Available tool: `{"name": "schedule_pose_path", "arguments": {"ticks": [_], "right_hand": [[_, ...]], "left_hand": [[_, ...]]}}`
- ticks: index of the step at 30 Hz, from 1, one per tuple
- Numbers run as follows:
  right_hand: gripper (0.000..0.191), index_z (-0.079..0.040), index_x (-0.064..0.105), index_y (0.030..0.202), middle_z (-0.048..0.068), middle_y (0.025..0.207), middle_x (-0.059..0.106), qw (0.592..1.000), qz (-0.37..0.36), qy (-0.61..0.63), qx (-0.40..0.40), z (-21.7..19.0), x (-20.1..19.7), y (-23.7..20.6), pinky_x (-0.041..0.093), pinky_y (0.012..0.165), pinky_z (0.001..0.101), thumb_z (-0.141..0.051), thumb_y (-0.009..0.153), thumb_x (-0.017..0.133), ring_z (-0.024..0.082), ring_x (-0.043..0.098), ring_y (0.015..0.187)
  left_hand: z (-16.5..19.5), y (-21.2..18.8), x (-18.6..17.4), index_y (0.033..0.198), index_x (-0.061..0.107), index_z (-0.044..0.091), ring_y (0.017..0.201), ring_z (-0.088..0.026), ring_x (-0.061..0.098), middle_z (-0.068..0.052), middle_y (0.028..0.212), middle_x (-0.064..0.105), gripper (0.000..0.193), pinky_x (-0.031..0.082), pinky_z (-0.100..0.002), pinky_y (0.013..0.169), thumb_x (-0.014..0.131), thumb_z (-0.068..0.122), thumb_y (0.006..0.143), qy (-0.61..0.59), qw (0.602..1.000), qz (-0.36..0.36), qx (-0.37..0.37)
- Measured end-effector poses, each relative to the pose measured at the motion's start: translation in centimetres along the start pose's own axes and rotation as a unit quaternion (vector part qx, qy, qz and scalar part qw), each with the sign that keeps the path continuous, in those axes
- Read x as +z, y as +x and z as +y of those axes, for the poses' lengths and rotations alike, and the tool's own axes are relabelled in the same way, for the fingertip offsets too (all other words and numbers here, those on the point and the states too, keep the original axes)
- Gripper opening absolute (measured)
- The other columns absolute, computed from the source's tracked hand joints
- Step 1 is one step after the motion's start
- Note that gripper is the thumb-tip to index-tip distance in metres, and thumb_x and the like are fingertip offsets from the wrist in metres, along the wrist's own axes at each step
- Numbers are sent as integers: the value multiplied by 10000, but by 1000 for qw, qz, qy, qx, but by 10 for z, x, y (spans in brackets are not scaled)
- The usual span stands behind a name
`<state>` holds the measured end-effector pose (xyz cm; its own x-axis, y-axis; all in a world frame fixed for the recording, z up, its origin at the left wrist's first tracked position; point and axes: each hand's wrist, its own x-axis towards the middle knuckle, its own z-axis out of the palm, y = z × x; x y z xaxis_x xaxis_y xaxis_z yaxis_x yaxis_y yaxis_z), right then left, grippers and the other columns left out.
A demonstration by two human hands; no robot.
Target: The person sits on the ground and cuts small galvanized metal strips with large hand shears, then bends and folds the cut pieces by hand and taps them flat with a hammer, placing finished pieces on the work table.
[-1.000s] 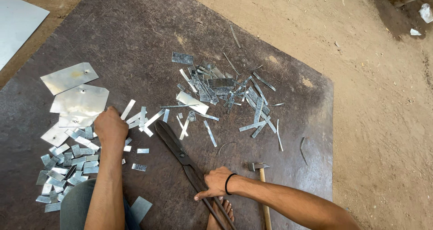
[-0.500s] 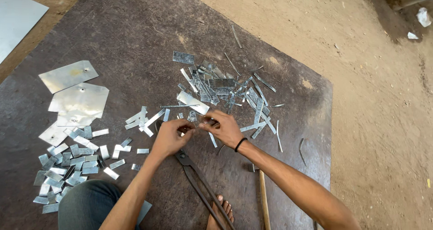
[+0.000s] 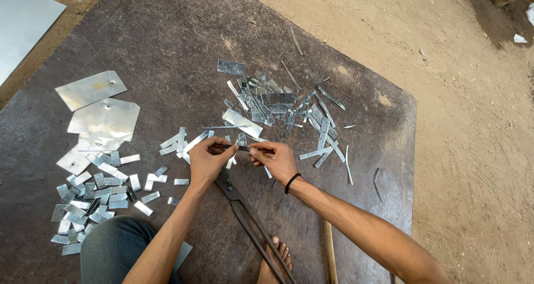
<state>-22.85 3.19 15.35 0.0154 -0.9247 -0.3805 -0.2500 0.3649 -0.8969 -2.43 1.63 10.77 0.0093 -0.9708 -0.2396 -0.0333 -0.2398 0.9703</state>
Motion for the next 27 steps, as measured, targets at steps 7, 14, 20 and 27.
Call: {"name": "schedule_pose_path", "arguments": {"ticks": [7, 14, 20, 27], "right_hand": [[266, -39, 765, 1180, 25, 904, 744, 1000, -9, -4, -28, -6, 6, -1, 588, 691, 258, -145, 946, 695, 88, 702, 777], [194, -35, 784, 1131, -19, 819, 690, 997, 28, -18, -64, -10, 12, 2, 523, 640, 226, -128, 981, 703, 49, 614, 708], [188, -63, 789, 1131, -13, 839, 706, 996, 37, -55, -65, -25, 25, -3, 531, 633, 226, -119, 964, 721, 62, 652, 715], [188, -68, 799, 1125, 11, 855, 720, 993, 36, -87, -77, -21, 36, -7, 534, 638, 238, -112, 953, 739, 71, 661, 731]], "left_hand": [[5, -4, -2, 937, 796, 30, 645, -80, 690, -50, 740, 760, 252, 536, -218, 588, 881, 209, 781, 27, 997, 63, 34], [-4, -2, -10, 981, 776, -4, 741, -51, 677, -36, 833, 764, 229, 537, -201, 666, 866, 158, 845, -76, 994, 37, 68], [6, -5, -17, 966, 781, 15, 734, -70, 736, -42, 822, 786, 201, 563, -206, 658, 852, 149, 834, -45, 996, 54, 60], [7, -13, -17, 882, 762, 28, 688, -98, 745, -40, 764, 762, 197, 573, -221, 624, 861, 178, 803, 35, 989, 107, 96]]}}
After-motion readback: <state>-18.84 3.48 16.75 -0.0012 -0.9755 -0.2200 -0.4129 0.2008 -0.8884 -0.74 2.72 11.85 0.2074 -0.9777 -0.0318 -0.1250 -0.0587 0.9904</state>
